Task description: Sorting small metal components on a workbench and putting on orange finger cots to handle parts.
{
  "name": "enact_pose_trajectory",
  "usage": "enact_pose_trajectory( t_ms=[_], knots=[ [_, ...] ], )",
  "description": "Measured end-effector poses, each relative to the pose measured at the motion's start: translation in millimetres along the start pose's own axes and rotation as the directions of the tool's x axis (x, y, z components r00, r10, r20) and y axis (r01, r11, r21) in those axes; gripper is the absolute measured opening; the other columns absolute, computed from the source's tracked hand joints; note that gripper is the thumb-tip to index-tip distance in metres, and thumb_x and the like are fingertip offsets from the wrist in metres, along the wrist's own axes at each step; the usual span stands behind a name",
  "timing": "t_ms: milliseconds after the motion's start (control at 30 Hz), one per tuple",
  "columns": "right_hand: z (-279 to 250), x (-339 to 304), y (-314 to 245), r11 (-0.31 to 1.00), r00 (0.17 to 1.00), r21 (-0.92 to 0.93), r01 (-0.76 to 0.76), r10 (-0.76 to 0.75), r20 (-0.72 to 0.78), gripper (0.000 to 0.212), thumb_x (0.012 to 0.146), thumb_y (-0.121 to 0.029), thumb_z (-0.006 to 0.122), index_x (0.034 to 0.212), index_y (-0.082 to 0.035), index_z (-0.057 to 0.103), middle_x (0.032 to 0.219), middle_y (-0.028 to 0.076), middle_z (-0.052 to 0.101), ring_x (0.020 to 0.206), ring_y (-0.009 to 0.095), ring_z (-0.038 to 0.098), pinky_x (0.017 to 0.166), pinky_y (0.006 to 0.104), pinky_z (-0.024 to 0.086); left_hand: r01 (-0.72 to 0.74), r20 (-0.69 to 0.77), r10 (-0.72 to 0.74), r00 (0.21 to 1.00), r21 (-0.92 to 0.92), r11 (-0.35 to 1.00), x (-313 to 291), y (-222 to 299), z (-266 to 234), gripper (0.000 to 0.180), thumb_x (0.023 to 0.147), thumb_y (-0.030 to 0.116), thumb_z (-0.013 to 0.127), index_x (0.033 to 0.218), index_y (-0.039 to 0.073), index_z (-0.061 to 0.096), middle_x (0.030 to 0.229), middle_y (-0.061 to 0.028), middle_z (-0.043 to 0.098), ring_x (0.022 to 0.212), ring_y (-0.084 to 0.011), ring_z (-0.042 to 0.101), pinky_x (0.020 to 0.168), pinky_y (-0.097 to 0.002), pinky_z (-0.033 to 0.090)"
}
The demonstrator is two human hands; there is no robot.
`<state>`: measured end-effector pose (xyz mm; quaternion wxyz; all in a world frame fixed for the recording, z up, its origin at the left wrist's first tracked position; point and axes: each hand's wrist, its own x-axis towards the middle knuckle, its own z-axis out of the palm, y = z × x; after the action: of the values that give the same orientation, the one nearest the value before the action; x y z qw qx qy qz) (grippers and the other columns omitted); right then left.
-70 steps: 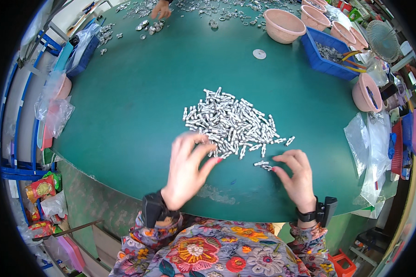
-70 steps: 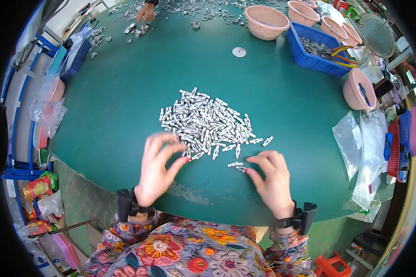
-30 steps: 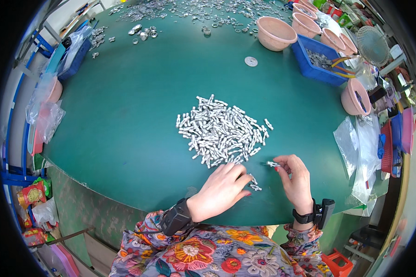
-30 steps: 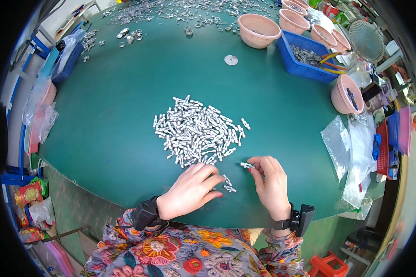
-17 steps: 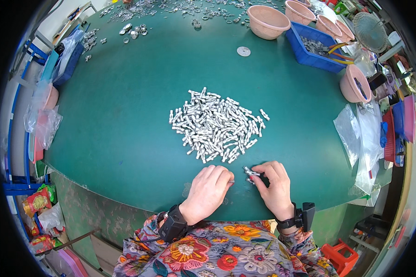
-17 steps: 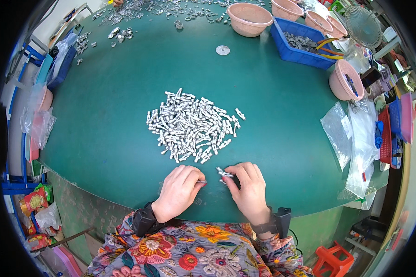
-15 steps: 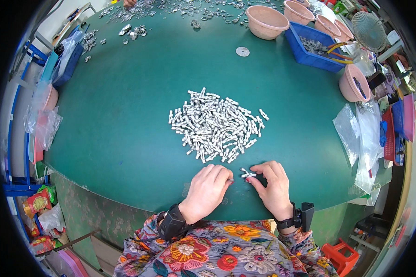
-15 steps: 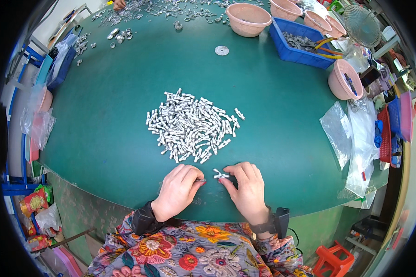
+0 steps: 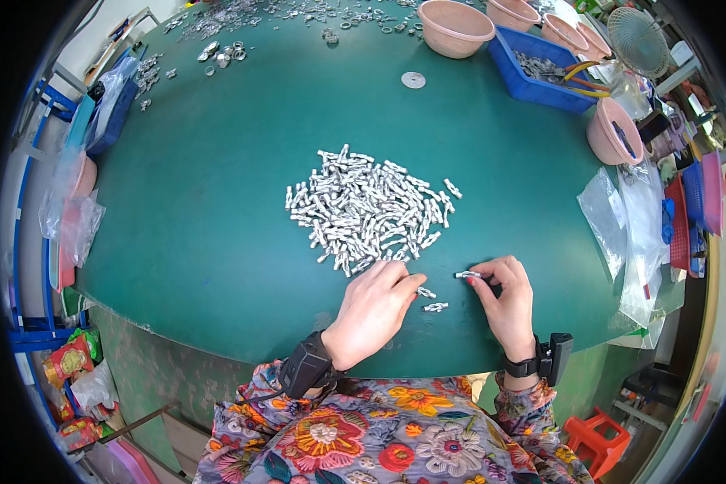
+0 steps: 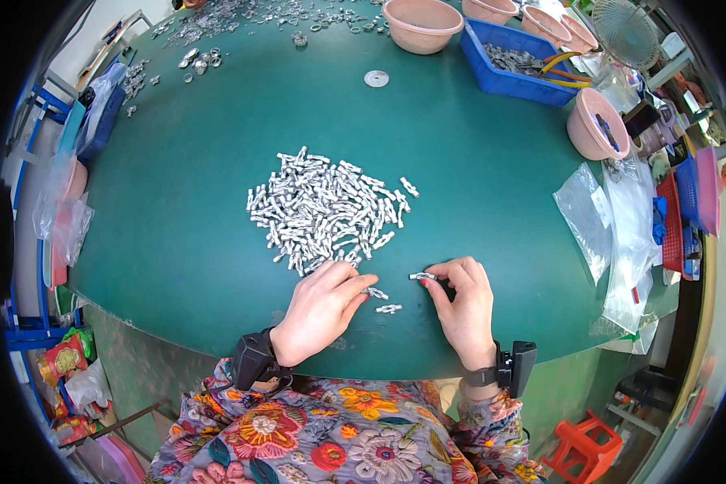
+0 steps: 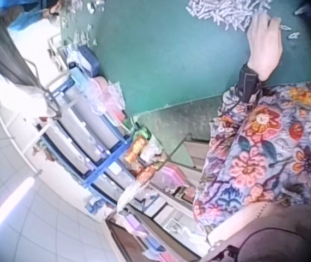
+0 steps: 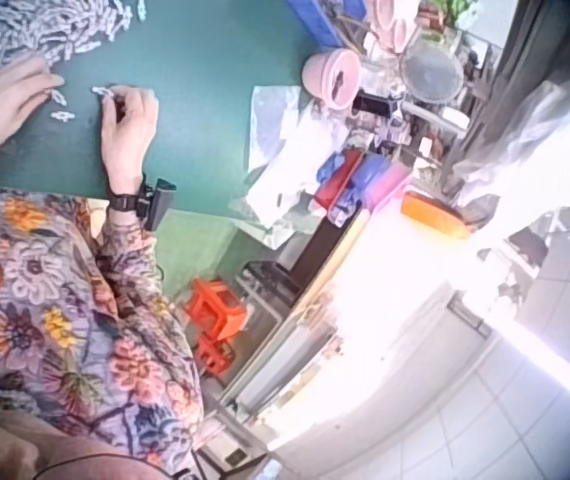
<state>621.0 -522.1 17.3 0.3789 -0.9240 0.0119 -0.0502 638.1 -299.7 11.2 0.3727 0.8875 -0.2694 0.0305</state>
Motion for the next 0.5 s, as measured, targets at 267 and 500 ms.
enact_pose_trajectory(
  t_ms=[267,500],
  knots=[
    [11,-10,-16,0.952,0.952,0.016,0.305,-0.305,0.024,0.029,0.071,-0.008,0.077,0.098,-0.012,0.071,0.094,0.004,0.06,0.089,0.025,0.054,0.077,0.0348,0.043,0.052,-0.028,-0.054,0.998,-0.059,0.997,-1,4,3,0.015,0.079,0.004,0.07,0.094,0.005,0.066,0.087,-0.0081,0.057,0.082,-0.0282,0.058,0.07,-0.038,0.048],
    [19,-8,-19,0.928,0.939,0.165,0.335,-0.343,0.026,0.021,0.073,-0.006,0.076,0.093,-0.011,0.07,0.088,0.001,0.066,0.079,0.021,0.056,0.072,0.0326,0.041,0.053,-0.078,-0.06,0.995,-0.089,0.995,-6,17,-10,0.017,0.078,0.002,0.07,0.094,0.003,0.065,0.089,-0.0092,0.059,0.083,-0.0287,0.059,0.07,-0.0381,0.048]
  ],
)
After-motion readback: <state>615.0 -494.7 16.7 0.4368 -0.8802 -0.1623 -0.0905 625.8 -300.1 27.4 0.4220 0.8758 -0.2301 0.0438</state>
